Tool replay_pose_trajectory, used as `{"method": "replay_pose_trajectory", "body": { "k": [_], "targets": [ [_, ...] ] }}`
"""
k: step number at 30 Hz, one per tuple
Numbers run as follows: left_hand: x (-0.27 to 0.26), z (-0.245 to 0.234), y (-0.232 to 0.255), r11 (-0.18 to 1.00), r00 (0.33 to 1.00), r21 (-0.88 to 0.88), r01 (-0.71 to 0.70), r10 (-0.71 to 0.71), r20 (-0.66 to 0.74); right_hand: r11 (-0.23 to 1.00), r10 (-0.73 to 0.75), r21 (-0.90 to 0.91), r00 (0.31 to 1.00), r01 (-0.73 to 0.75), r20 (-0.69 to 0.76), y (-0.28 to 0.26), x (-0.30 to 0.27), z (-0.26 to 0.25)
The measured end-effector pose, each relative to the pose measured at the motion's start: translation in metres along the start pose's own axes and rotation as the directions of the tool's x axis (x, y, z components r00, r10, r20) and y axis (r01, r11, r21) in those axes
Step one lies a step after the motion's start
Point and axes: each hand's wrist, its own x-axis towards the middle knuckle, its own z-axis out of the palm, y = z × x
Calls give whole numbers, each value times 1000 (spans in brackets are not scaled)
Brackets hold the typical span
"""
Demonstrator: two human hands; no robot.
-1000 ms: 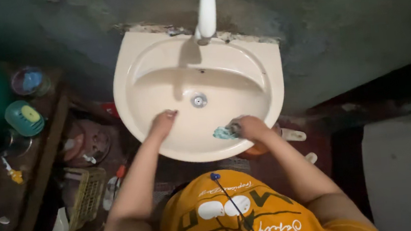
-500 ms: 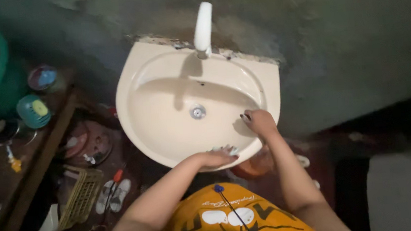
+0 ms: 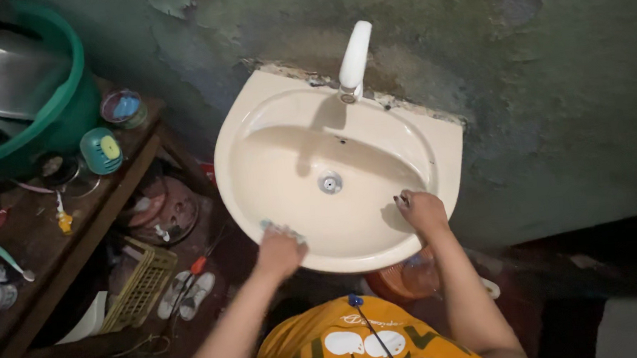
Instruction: The person scrubs the interior basin and faucet of a beige wall-mounted sink using a green cloth. They repeatedly wipe the surfaces and rinse the cloth under running water from the tap.
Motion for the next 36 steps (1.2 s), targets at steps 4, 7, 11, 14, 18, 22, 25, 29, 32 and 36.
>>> {"method": "replay_pose_trajectory", "body": {
  "k": [4, 7, 11, 14, 18, 22, 25, 29, 32, 36],
  "targets": [
    [-24, -24, 13, 967, 995, -231, -104, 102, -17, 999, 37, -4, 999, -37, 29, -5, -1, -3],
    [-35, -28, -20, 945, 968, -262, -194, 140, -208, 998, 35, 45, 999, -33, -24, -9, -7, -8],
    [-23, -21, -67, 944, 964, -327, 35, -119, -239, 996, 82, 31, 996, -81, -38, -17, -13, -12],
    [16, -13, -112, 937, 957, -284, 205, -253, -144, 991, 120, 68, 992, -117, -45, -23, -18, -14],
    [79, -1, -172, 971, 938, -188, 145, -196, -286, 993, 107, 63, 988, -101, -110, -28, -21, -13],
    [141, -16, -199, 979, 946, -153, 138, -176, -273, 989, 129, 96, 981, -116, -144, -33, -23, -13],
    [185, -34, -203, 986, 950, -108, 126, -151, -274, 980, 196, 75, 970, -186, -147, -37, -28, -9],
    [239, -55, -193, 982, 959, -146, 119, -152, -238, 964, 248, 161, 938, -213, -242, -41, -32, -5],
    [275, -66, -183, 977, 953, -173, 122, -164, -254, 948, 299, 181, 924, -260, -239, -41, -29, -5],
    [311, -74, -162, 964, 956, -200, 177, -216, -196, 957, 264, 191, 929, -219, -258, -37, -30, -3]
  ]
}}
